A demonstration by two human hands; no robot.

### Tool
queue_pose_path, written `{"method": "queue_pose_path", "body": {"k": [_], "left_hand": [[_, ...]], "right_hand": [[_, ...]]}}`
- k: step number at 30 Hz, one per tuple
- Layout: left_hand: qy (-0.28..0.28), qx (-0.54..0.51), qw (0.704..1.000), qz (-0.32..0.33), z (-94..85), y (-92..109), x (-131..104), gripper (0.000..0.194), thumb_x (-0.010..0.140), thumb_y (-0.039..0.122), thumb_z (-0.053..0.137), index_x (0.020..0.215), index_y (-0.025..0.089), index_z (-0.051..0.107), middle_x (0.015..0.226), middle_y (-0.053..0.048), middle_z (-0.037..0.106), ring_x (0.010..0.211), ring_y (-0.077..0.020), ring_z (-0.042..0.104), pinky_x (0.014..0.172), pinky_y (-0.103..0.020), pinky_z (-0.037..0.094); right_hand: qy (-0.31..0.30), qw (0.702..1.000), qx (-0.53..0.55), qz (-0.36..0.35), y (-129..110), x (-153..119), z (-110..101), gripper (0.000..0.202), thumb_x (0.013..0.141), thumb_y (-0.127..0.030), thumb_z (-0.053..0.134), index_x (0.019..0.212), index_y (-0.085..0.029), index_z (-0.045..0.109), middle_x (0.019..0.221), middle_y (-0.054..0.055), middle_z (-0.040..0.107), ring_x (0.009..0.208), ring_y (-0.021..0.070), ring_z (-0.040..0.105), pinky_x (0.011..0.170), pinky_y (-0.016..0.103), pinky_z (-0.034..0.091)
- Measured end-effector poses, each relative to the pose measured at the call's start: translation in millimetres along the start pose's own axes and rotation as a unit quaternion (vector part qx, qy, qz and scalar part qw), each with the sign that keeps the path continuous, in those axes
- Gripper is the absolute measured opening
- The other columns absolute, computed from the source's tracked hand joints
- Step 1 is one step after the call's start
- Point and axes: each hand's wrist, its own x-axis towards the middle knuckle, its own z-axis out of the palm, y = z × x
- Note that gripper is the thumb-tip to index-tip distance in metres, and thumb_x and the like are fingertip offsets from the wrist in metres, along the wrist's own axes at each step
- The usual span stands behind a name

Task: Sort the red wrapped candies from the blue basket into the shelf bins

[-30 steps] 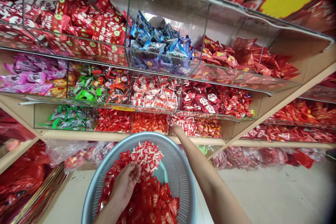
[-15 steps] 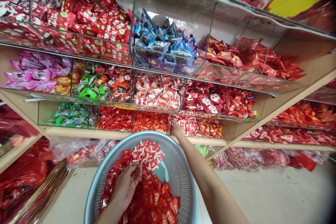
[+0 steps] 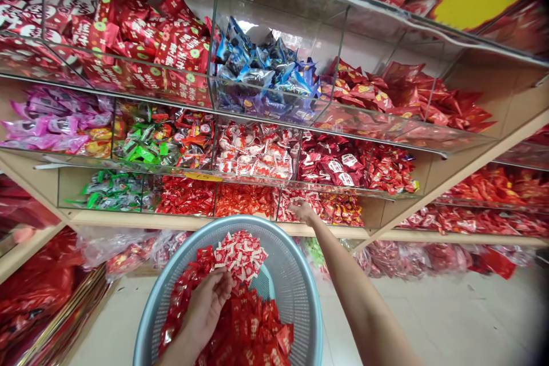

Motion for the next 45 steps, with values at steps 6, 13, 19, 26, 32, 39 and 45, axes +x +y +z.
{"method": "queue_pose_path", "body": {"k": [6,13,19,26,32,39,45], "left_hand": [[-0.008,0.008,1.000,0.000,2.2,-1.5,0.8,0.015,0.081,0.000,0.049,0.082,0.008,0.062,0.072,-0.006,0.066,0.062,-0.0098,0.065,0.054,-0.017,0.054],[-0.033,0.056,0.998,0.013,6.9,-4.6,-1.1,0.013,0.078,0.003,0.054,0.083,0.010,0.063,0.074,-0.008,0.068,0.065,-0.0120,0.066,0.059,-0.020,0.055],[-0.130,0.169,0.977,0.025,10.5,-19.0,-10.0,0.029,0.071,0.032,0.071,0.091,0.013,0.065,0.089,-0.010,0.070,0.079,-0.0190,0.068,0.069,-0.028,0.055],[-0.124,0.266,0.952,0.086,3.6,-26.1,-0.4,0.042,0.062,0.050,0.073,0.080,0.012,0.065,0.072,-0.007,0.069,0.065,-0.0176,0.065,0.062,-0.027,0.051],[-0.134,0.285,0.941,0.120,1.7,-25.9,3.3,0.038,0.065,0.051,0.070,0.075,0.015,0.064,0.069,-0.004,0.068,0.064,-0.0179,0.064,0.060,-0.026,0.050],[-0.091,0.228,0.957,0.154,-2.9,-7.9,13.6,0.030,0.063,0.040,0.075,0.074,0.014,0.064,0.076,-0.006,0.070,0.077,-0.0196,0.067,0.073,-0.028,0.052],[-0.051,0.107,0.987,0.110,0.1,15.6,34.1,0.012,0.078,0.023,0.065,0.078,0.012,0.059,0.078,-0.008,0.071,0.072,-0.0144,0.068,0.069,-0.025,0.055]], "right_hand": [[-0.023,0.991,0.128,-0.015,8.6,-15.5,-9.9,0.039,0.068,-0.047,0.066,0.090,-0.021,0.048,0.063,-0.006,0.050,0.042,0.0052,0.041,0.036,0.016,0.022],[-0.107,0.947,0.301,-0.043,5.3,-89.8,3.4,0.044,0.061,-0.052,0.072,0.083,-0.023,0.048,0.055,-0.012,0.041,0.035,0.0021,0.029,0.035,0.016,0.010],[-0.226,0.927,0.298,-0.021,15.5,-168.1,62.4,0.038,0.070,-0.051,0.067,0.091,-0.023,0.053,0.059,-0.009,0.051,0.033,0.0021,0.031,0.033,0.017,0.011],[-0.255,0.924,0.280,-0.052,23.6,-192.5,103.0,0.032,0.072,-0.049,0.066,0.084,-0.023,0.054,0.069,-0.006,0.059,0.033,0.0030,0.036,0.033,0.019,0.025],[-0.213,0.939,0.268,-0.044,28.3,-189.0,104.1,0.033,0.071,-0.050,0.066,0.085,-0.023,0.053,0.068,-0.005,0.060,0.034,0.0055,0.042,0.033,0.020,0.025],[-0.156,0.939,0.308,-0.004,33.5,-182.1,102.3,0.036,0.069,-0.052,0.067,0.084,-0.022,0.054,0.051,-0.008,0.050,0.035,0.0058,0.036,0.034,0.019,0.021],[-0.147,0.934,0.325,0.016,39.2,-178.7,101.2,0.038,0.069,-0.053,0.068,0.086,-0.022,0.056,0.048,-0.009,0.047,0.035,0.0061,0.035,0.035,0.020,0.017]]}}
